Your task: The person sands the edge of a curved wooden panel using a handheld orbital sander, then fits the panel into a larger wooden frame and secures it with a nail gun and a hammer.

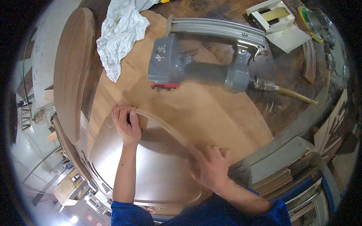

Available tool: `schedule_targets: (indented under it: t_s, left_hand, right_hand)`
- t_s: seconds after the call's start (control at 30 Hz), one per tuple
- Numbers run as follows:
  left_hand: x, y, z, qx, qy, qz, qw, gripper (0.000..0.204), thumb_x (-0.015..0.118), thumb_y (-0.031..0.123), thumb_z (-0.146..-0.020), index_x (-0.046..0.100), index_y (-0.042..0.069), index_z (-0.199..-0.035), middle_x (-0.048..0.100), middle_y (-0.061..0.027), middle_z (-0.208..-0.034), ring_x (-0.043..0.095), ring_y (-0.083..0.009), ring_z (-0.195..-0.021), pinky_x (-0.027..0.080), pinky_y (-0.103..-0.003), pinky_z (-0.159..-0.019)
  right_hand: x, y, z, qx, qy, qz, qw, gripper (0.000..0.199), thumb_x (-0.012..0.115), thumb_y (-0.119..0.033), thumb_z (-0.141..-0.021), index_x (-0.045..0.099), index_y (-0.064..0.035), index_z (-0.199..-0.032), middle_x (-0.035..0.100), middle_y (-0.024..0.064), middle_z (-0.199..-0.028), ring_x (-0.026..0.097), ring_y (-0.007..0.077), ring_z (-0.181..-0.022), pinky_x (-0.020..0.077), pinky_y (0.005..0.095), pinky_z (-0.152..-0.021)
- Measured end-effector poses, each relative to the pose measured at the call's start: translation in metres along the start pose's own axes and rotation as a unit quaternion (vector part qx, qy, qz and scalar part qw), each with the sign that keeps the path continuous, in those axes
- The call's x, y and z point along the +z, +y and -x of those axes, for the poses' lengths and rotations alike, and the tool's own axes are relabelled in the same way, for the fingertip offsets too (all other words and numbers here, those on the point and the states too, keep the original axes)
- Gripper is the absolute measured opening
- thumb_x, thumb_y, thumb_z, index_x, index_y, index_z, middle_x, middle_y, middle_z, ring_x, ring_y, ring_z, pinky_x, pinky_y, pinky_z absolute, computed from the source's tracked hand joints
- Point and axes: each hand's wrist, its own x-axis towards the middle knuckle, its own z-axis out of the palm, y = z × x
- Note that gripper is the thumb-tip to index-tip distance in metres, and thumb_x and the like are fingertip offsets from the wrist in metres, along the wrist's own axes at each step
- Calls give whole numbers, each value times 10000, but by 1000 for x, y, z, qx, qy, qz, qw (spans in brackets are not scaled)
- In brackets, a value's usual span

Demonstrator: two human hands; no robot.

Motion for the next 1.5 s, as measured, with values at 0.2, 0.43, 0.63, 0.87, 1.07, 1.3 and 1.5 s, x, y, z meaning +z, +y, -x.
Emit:
schedule_targets:
  t_s: [0.2, 0.43, 0.63, 0.87, 1.07, 1.3, 1.5]
  left_hand:
    - [-2, -3, 1, 20, -21, 5, 1000, 74, 673, 84, -924, 696, 78, -994, 657, -83, -1029, 611, -322, -1041, 335, -584, -1194]
    - [2, -3, 1, 30, -18, 11, 999, 83, 715, 94, -904, 705, 87, -986, 658, -74, -1045, 596, -332, -1048, 414, -523, -1076]
    - [0, 1, 3, 15, -8, -11, 1000, 79, 736, 100, -893, 711, 102, -968, 640, -61, -1024, 585, -325, -1029, 425, -482, -1002]
    - [0, 1, 1, 19, 5, -8, 1000, 81, 748, 107, -884, 711, 114, -956, 626, -53, -1003, 581, -306, -988, 429, -456, -973]
    - [-1, 2, 0, 11, -6, -18, 1000, 67, 746, 128, -895, 713, 120, -952, 630, -49, -994, 582, -293, -978, 422, -447, -980]
    - [-5, -1, 1, 6, -25, -19, 1000, 100, 728, 160, -926, 715, 112, -1013, 640, -71, -1040, 585, -309, -1021, 419, -454, -999]
    - [-47, -25, 2, 25, -130, -13, 991, 540, 783, 149, -879, 623, 109, -1393, 590, -140, -1418, 515, -359, -1364, 403, -470, -1189]
  right_hand:
    - [4, -1, -10, -22, 26, -3, 999, 555, 923, -335, -694, 719, -159, -1178, 637, 15, -999, 561, 230, -834, 351, 405, -806]
    - [11, -3, -4, 9, 15, 3, 1000, 597, 940, -333, -653, 705, -148, -1170, 654, 13, -1049, 579, 237, -891, 362, 408, -840]
    - [14, -8, -5, -3, 47, 25, 999, 588, 941, -312, -624, 703, -139, -1133, 669, 16, -1060, 588, 231, -883, 365, 411, -872]
    - [20, -15, -6, -9, 85, 26, 996, 571, 924, -278, -610, 693, -129, -1111, 678, 23, -1057, 603, 231, -902, 370, 413, -900]
    - [22, -18, -6, 0, 91, 20, 996, 583, 914, -262, -605, 680, -129, -1123, 677, 28, -1039, 605, 239, -901, 368, 417, -913]
    - [22, -19, -4, 4, 80, 27, 996, 598, 919, -289, -641, 675, -134, -1165, 677, 28, -1063, 603, 240, -929, 357, 418, -935]
    - [22, -17, 13, 34, 68, 61, 995, 689, 952, -376, -634, 685, -151, -1229, 674, 19, -1118, 580, 236, -995, 347, 438, -946]
